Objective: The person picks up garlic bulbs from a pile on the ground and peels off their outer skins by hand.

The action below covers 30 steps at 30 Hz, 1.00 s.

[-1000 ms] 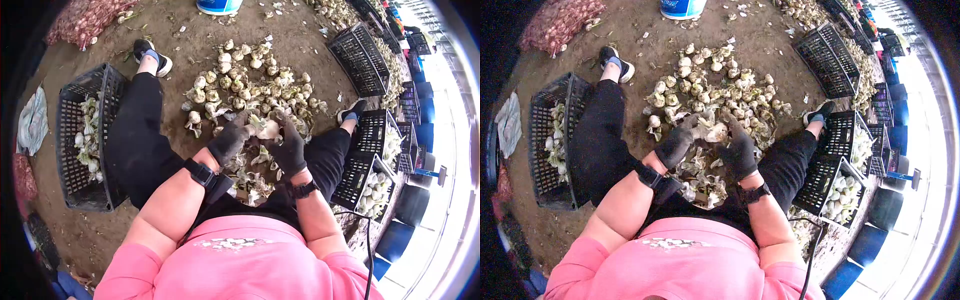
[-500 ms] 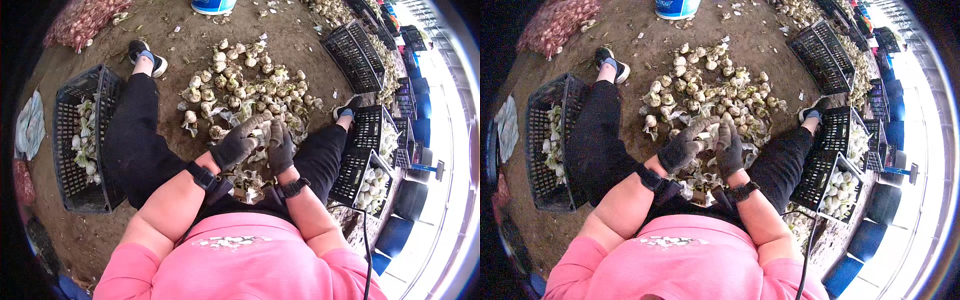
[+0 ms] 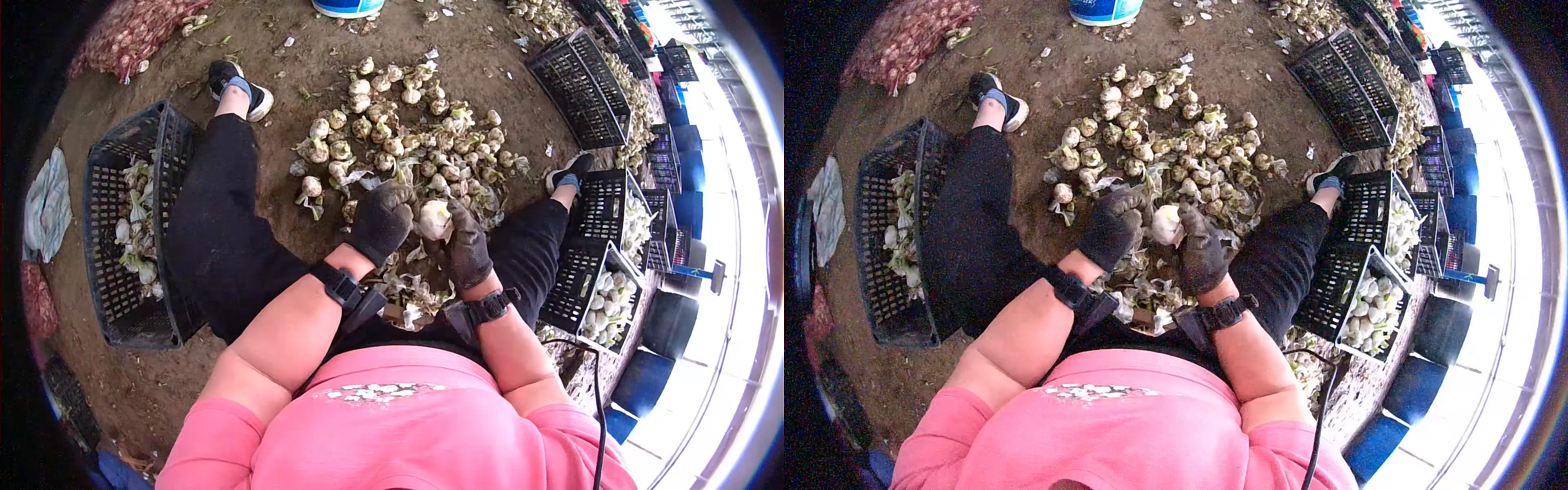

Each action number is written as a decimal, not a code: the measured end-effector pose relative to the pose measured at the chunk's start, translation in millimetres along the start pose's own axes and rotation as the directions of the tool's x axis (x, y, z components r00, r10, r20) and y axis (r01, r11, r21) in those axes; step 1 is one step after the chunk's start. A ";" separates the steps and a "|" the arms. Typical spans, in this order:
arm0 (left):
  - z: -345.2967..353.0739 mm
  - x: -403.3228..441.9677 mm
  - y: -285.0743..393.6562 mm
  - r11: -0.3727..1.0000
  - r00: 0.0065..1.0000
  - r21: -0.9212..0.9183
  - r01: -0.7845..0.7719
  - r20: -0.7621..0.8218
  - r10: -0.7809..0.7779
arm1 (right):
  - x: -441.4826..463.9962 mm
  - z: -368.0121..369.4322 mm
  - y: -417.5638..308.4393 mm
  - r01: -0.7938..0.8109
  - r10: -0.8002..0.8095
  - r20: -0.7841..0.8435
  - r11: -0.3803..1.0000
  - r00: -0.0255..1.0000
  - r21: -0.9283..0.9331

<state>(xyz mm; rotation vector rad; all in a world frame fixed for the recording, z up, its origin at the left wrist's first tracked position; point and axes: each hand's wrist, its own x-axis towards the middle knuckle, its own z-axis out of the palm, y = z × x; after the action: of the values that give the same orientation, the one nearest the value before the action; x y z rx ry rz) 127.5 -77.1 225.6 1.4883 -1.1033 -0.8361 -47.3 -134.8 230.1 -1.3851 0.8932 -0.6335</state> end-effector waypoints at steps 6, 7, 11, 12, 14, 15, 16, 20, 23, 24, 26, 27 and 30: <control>-1.7 6.6 -31.8 0.943 0.971 0.270 -0.193 0.191 0.144 | 11.4 7.8 -61.6 0.460 -0.397 0.250 0.623 0.883 -0.632; 4.2 5.6 -29.2 0.973 0.955 -0.139 -0.185 0.207 0.211 | 9.5 7.9 -64.2 0.297 -0.309 0.093 0.721 0.946 -0.625; 3.7 -8.9 23.4 0.785 0.957 -0.576 0.227 0.282 -0.069 | 20.3 -22.1 1.4 0.130 -0.140 -0.015 0.950 0.990 -0.283; 3.3 -10.1 21.3 0.787 0.957 -0.572 0.230 0.281 -0.076 | 21.2 -21.2 5.8 -0.076 0.076 -0.042 0.997 0.996 0.010; 0.7 -8.5 22.1 0.975 0.980 -0.135 0.179 0.117 -0.163 | 14.4 -17.0 2.2 0.181 -0.173 0.054 0.903 0.983 -0.389; 0.6 -8.4 25.0 0.976 0.980 -0.131 0.177 0.118 -0.162 | 11.0 -12.9 -1.7 0.411 -0.349 0.239 0.594 0.906 -0.691; 1.7 -9.4 28.6 0.990 0.996 -0.108 0.093 0.003 -0.094 | 10.2 -6.8 2.7 0.178 -0.164 0.068 0.898 0.984 -0.403; 0.2 -8.7 29.9 0.999 0.985 -0.037 0.020 -0.172 -0.026 | 3.7 11.5 -41.8 0.328 -0.278 0.173 0.794 0.945 -0.512; -10.2 2.3 2.3 0.998 0.949 -0.010 0.067 -0.309 -0.067 | 0.5 0.9 -32.5 -0.482 0.261 0.415 0.611 0.871 0.627; -17.3 9.4 -12.2 0.985 0.955 0.096 0.146 -0.273 -0.115 | -5.2 2.2 -53.2 -0.516 0.195 0.514 0.601 0.835 0.611; -14.2 15.2 -36.2 0.971 0.977 0.160 0.180 -0.143 -0.158 | -2.1 13.0 -52.3 -0.469 0.193 0.451 0.596 0.872 0.652; -9.3 12.1 -37.0 0.926 0.993 0.371 0.070 0.065 -0.101 | 0.2 16.1 -52.9 -0.414 0.188 0.381 0.591 0.905 0.692; 9.9 -7.2 -34.3 0.815 0.983 0.551 -0.178 0.135 0.123 | 7.1 6.9 -54.0 -0.234 0.162 0.178 0.810 0.971 0.538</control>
<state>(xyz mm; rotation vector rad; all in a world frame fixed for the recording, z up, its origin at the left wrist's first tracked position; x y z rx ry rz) 123.1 -72.9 189.7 1.8206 -1.6144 -0.4847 -31.1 -142.8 282.0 -0.7790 0.6662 -0.5784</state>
